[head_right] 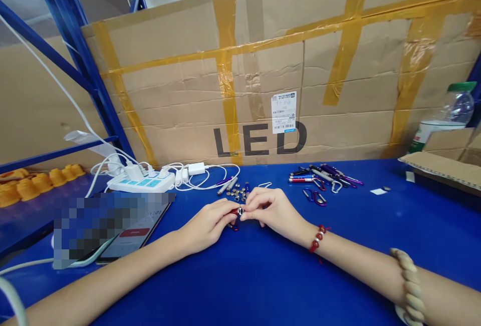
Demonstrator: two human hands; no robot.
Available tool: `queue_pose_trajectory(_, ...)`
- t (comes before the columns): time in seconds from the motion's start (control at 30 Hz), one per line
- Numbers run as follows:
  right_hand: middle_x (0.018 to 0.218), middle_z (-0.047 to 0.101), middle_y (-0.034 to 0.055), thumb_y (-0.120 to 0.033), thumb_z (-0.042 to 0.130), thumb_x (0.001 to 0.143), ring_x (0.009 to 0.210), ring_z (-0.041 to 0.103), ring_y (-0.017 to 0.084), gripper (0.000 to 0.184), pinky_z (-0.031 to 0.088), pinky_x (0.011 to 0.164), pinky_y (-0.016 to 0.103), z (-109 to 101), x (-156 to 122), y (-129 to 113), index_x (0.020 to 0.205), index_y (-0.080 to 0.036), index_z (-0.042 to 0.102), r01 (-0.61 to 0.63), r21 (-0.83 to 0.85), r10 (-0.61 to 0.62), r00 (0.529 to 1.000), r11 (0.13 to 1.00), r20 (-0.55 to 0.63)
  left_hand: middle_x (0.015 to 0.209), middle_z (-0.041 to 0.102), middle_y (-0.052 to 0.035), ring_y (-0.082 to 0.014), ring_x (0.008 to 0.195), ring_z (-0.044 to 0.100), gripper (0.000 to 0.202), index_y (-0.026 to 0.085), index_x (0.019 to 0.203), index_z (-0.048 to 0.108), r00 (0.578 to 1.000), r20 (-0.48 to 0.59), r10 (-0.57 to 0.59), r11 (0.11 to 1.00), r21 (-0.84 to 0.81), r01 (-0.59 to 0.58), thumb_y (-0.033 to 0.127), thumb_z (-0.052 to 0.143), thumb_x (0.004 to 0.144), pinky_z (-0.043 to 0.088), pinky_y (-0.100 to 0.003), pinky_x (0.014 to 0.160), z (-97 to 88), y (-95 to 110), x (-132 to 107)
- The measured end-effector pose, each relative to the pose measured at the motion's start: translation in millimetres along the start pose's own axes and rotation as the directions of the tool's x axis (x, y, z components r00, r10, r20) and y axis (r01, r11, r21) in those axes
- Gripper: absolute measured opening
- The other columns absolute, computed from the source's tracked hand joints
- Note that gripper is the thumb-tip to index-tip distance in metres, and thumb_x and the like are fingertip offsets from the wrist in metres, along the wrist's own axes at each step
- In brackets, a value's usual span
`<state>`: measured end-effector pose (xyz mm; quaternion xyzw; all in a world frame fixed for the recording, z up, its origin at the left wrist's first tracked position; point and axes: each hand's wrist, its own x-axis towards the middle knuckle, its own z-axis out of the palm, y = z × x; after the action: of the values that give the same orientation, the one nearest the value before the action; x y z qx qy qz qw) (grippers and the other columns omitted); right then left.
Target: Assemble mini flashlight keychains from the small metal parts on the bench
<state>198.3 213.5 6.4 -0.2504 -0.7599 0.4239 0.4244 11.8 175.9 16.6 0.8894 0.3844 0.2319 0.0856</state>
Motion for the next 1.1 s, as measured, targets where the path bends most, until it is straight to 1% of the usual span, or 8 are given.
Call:
queue_pose_trajectory(0.17, 0.063, 0.055, 0.0034, -0.035, 0.072, 0.063, 0.053, 0.048, 0.009, 0.030, 0.038, 0.046, 0.021, 2.4, -0.6, -1.4, 0.049, -0.013, 0.058, 0.071, -0.124, -0.077, 0.996, 0.990, -0.042, 0.093, 0.062, -0.0039, -0.0134, 0.086, 0.054, 0.026, 0.017, 0.101, 0.057, 0.995, -0.077, 0.069, 0.997, 0.033, -0.066, 0.021, 0.034, 0.089, 0.046, -0.025, 0.078, 2.9, -1.9, 0.0)
queue_pose_trajectory(0.23, 0.061, 0.055, 0.0032, -0.037, 0.070, 0.065, 0.055, 0.048, 0.010, 0.032, 0.038, 0.049, 0.022, 3.0, -0.7, -0.8, 0.050, -0.012, 0.056, 0.067, -0.151, -0.076, 0.996, 0.986, -0.055, 0.089, 0.063, -0.0037, -0.0131, 0.083, 0.054, 0.024, 0.017, 0.099, 0.057, 0.992, -0.095, 0.079, 0.996, 0.048, -0.074, 0.020, 0.036, 0.088, 0.046, -0.024, 0.076, 3.7, -3.0, 0.4)
queue_pose_trajectory(0.37, 0.058, 0.052, 0.0012, -0.043, 0.070, 0.062, 0.046, 0.043, 0.007, 0.038, 0.032, 0.043, 0.020, 3.7, 0.2, -1.0, 0.051, -0.012, 0.053, -0.073, -0.084, 0.072, 0.997, 0.994, -0.016, 0.080, 0.062, -0.0030, -0.0126, 0.075, 0.052, 0.023, 0.016, 0.093, 0.059, 0.990, -0.106, 0.089, 0.991, 0.105, -0.078, 0.021, 0.037, 0.088, 0.045, -0.024, 0.071, 5.2, -4.7, 1.5)
queue_pose_trajectory(0.5, 0.050, 0.047, -0.0019, -0.046, 0.072, 0.059, 0.039, 0.038, 0.004, 0.042, 0.028, 0.039, 0.018, 3.9, 1.3, -1.4, 0.051, -0.012, 0.048, -0.200, -0.045, 0.200, 0.980, 0.979, 0.011, 0.075, 0.060, -0.0035, -0.0129, 0.072, 0.051, 0.024, 0.015, 0.086, 0.060, 0.992, -0.091, 0.091, 0.984, 0.163, -0.075, 0.022, 0.036, 0.088, 0.045, -0.025, 0.068, 6.3, -4.7, 1.7)
queue_pose_trajectory(0.63, 0.049, 0.047, -0.0021, -0.048, 0.069, 0.061, 0.038, 0.040, 0.005, 0.042, 0.027, 0.038, 0.017, 3.8, 1.9, 1.6, 0.055, -0.012, 0.048, -0.223, -0.067, 0.223, 0.975, 0.973, 0.000, 0.082, 0.062, -0.0035, -0.0138, 0.078, 0.053, 0.026, 0.018, 0.099, 0.059, 0.991, -0.125, 0.055, 0.990, 0.138, -0.038, 0.024, 0.036, 0.088, 0.047, -0.026, 0.073, 6.0, -4.5, 2.2)
queue_pose_trajectory(0.73, 0.047, 0.046, -0.0025, -0.049, 0.067, 0.063, 0.037, 0.040, 0.005, 0.041, 0.026, 0.038, 0.017, 3.6, 2.2, 3.3, 0.057, -0.013, 0.050, -0.219, -0.091, 0.218, 0.976, 0.972, -0.020, 0.101, 0.063, -0.0017, -0.0141, 0.089, 0.055, 0.030, 0.023, 0.114, 0.052, 0.992, -0.126, 0.031, 0.996, 0.091, -0.020, 0.024, 0.036, 0.088, 0.048, -0.028, 0.082, 4.9, -3.6, 2.9)
queue_pose_trajectory(0.83, 0.044, 0.045, -0.0031, -0.050, 0.066, 0.065, 0.037, 0.039, 0.005, 0.040, 0.026, 0.039, 0.017, 3.6, 2.6, 2.7, 0.058, -0.013, 0.051, -0.219, -0.111, 0.216, 0.976, 0.969, -0.039, 0.118, 0.056, 0.0032, -0.0129, 0.101, 0.053, 0.034, 0.030, 0.121, 0.045, 0.994, -0.109, 0.017, 0.999, 0.052, -0.011, 0.023, 0.036, 0.089, 0.046, -0.029, 0.090, 3.2, -1.7, 3.4)
queue_pose_trajectory(1.1, 0.043, 0.045, -0.0029, -0.051, 0.063, 0.068, 0.038, 0.040, 0.006, 0.041, 0.026, 0.039, 0.017, 2.3, 2.4, 0.4, 0.060, -0.012, 0.052, -0.220, -0.119, 0.219, 0.976, 0.968, -0.022, 0.109, 0.061, 0.0027, -0.0133, 0.097, 0.055, 0.030, 0.029, 0.113, 0.051, 0.994, -0.100, -0.038, 0.996, 0.073, 0.046, 0.025, 0.034, 0.089, 0.045, -0.030, 0.091, 0.0, 2.3, 4.1)
